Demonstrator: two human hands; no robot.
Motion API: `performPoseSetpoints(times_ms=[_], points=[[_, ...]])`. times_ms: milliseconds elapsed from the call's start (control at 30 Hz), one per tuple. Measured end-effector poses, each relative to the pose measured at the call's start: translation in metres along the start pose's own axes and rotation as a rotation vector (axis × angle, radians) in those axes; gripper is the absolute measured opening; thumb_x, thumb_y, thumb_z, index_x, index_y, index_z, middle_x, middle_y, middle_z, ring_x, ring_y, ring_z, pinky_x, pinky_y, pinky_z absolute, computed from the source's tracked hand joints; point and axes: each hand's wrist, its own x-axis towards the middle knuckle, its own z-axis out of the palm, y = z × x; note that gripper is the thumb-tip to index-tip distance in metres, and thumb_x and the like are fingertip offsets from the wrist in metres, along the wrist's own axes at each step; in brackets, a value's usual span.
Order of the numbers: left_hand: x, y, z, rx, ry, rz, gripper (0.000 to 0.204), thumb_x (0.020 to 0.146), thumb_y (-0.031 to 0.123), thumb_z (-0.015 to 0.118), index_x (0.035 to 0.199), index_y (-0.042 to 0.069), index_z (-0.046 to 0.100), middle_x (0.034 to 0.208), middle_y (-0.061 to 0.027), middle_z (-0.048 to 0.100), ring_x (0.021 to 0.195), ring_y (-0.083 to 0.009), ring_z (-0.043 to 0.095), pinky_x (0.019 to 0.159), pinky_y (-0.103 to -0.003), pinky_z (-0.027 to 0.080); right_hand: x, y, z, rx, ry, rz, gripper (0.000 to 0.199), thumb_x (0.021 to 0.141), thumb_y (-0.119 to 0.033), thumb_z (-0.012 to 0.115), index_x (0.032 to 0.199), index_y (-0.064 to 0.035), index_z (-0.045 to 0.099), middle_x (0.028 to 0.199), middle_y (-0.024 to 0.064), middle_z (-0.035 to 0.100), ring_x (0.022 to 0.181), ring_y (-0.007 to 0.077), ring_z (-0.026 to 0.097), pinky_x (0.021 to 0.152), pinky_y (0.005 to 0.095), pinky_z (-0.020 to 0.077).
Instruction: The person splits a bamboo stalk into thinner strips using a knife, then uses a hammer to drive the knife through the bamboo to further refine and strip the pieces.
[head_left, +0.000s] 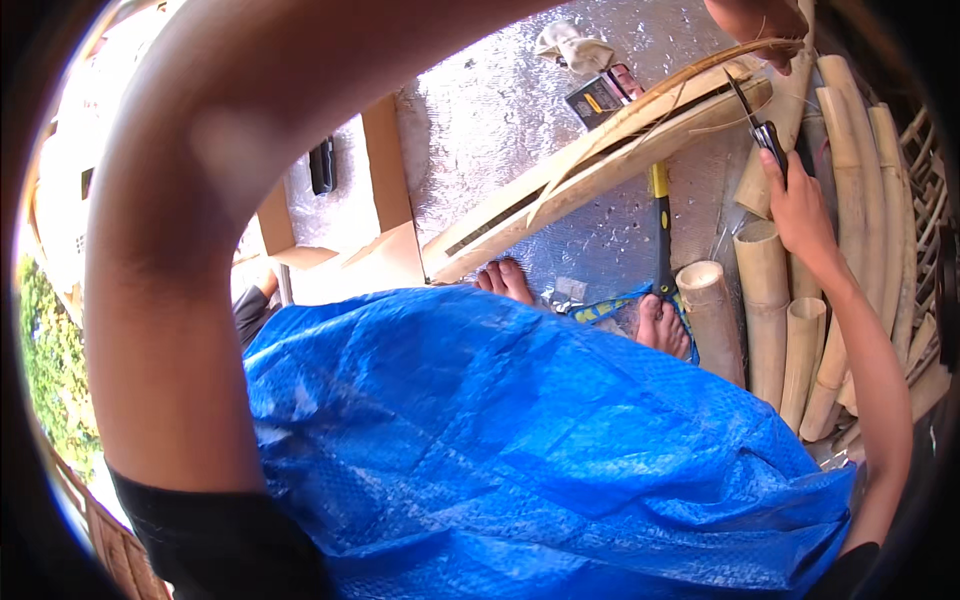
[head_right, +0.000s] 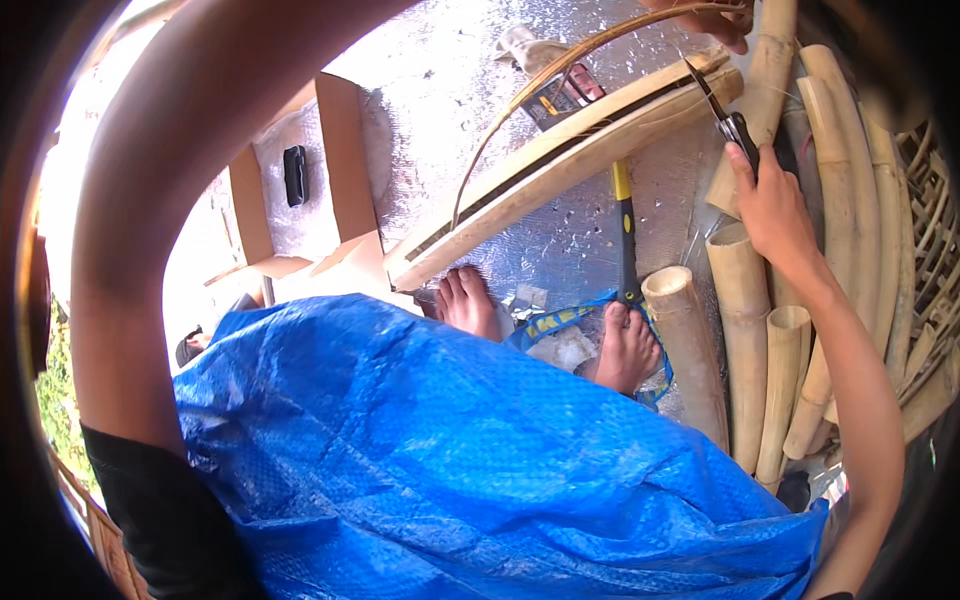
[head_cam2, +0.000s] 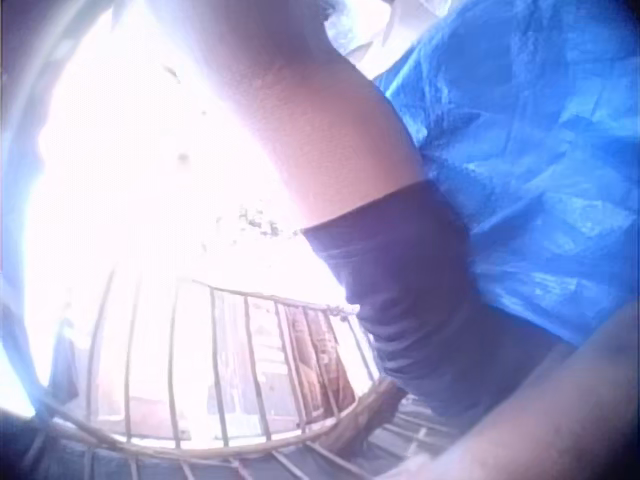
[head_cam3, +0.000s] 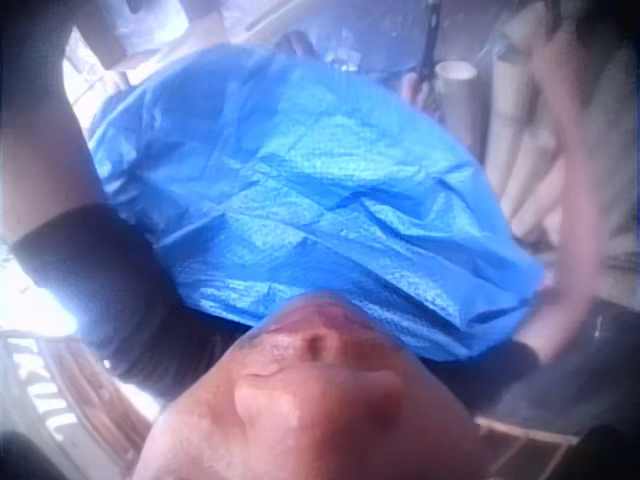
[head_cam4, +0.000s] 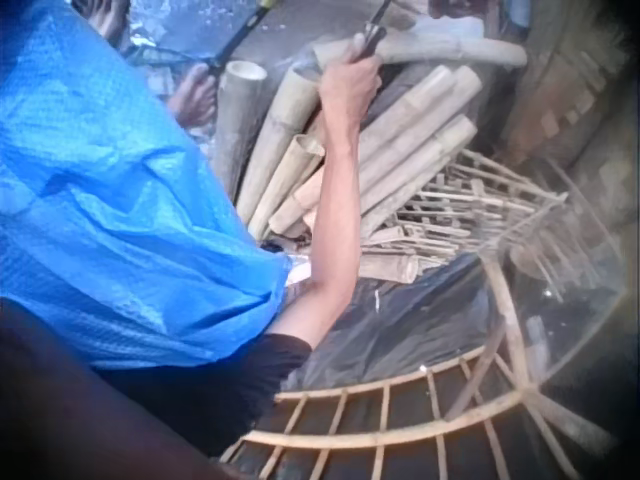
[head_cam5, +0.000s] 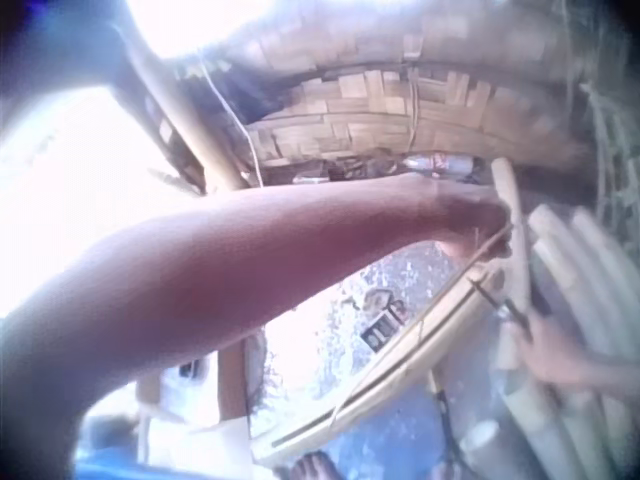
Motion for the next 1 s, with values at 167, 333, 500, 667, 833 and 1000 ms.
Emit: performPoseSetpoints(times_ms=[167, 333, 500, 667, 833, 1000], points=[[0.006, -0.001, 0.01, 0.038, -0.076, 0.007, 0.03, 0.095, 0.037, 0.063, 0.104, 0.01, 0.071, 0.102, -0.0138, 0.07, 0.094, -0.0315, 0.066, 0.079, -0.045, 0.054, 0.009, -0.007, -0.027, -0.075, -0.109, -0.065, 0.063, 0.104, -0.053, 0.043, 0.107, 0.0077, 0.058, 0.1, 0.0375, 0.064, 0.102, 0.0543, 0.059, 0.09, 0.0594, 0.0451], [-0.004, 0.01, 0.013, -0.075, -0.191, -0.068, 0.037, 0.095, 0.043, 0.065, 0.107, 0.008, 0.072, 0.103, -0.0149, 0.072, 0.095, -0.0324, 0.068, 0.081, -0.045, 0.054, 0.009, -0.005, -0.031, -0.082, -0.117, -0.018, 0.07, 0.103, -0.057, 0.04, 0.107, 0.0087, 0.063, 0.104, 0.0376, 0.065, 0.109, 0.0512, 0.06, 0.097, 0.0559, 0.046], [-0.02, 0.055, -0.012, -0.392, -0.217, -0.325, 0.051, 0.102, 0.049, 0.053, 0.086, 0.005, 0.073, 0.064, -0.0134, 0.062, 0.059, -0.0257, 0.06, 0.061, -0.044, 0.048, 0.009, -0.019, -0.018, 0.103, -0.177, 0.169, 0.06, 0.103, -0.052, 0.041, 0.119, 0.0026, 0.059, 0.119, 0.0319, 0.063, 0.115, 0.0488, 0.06, 0.098, 0.0567, 0.047], [-0.008, 0.036, 0.002, -0.596, -0.058, -0.609, 0.071, 0.1, 0.063, 0.048, 0.064, 0.004, 0.066, 0.059, -0.0053, 0.06, 0.059, -0.0171, 0.057, 0.062, -0.036, 0.047, 0.016, -0.019, -0.013, 0.097, -0.185, 0.044, 0.064, 0.103, -0.054, 0.04, 0.115, 0.0067, 0.057, 0.113, 0.0346, 0.064, 0.11, 0.0524, 0.059, 0.097, 0.0575, 0.0465], [0.006, 0.034, 0.019, -1.078, 0.427, -0.485, 0.066, 0.107, 0.058, 0.033, 0.059, 0.012, 0.031, 0.056, 0.0032, 0.028, 0.053, -0.0115, 0.029, 0.052, -0.033, 0.027, 0.005, -0.015, -0.005, 0.067, -0.087, 0.07, 0.061, 0.104, -0.052, 0.041, 0.111, 0.0071, 0.055, 0.106, 0.0333, 0.067, 0.102, 0.0498, 0.065, 0.089, 0.0559, 0.0526], [-0.006, 0.027, 0.03, -1.474, 0.529, -0.44, 0.064, 0.107, 0.058, 0.03, 0.06, 0.015, 0.024, 0.056, 0.0037, 0.02, 0.051, -0.0114, 0.024, 0.049, -0.031, 0.022, -0.007, -0.027, -0.005, 0.042, -0.034, 0.099, 0.058, 0.103, -0.052, 0.043, 0.109, 0.0042, 0.055, 0.093, 0.0348, 0.066, 0.091, 0.0534, 0.066, 0.08, 0.0608, 0.0522]])
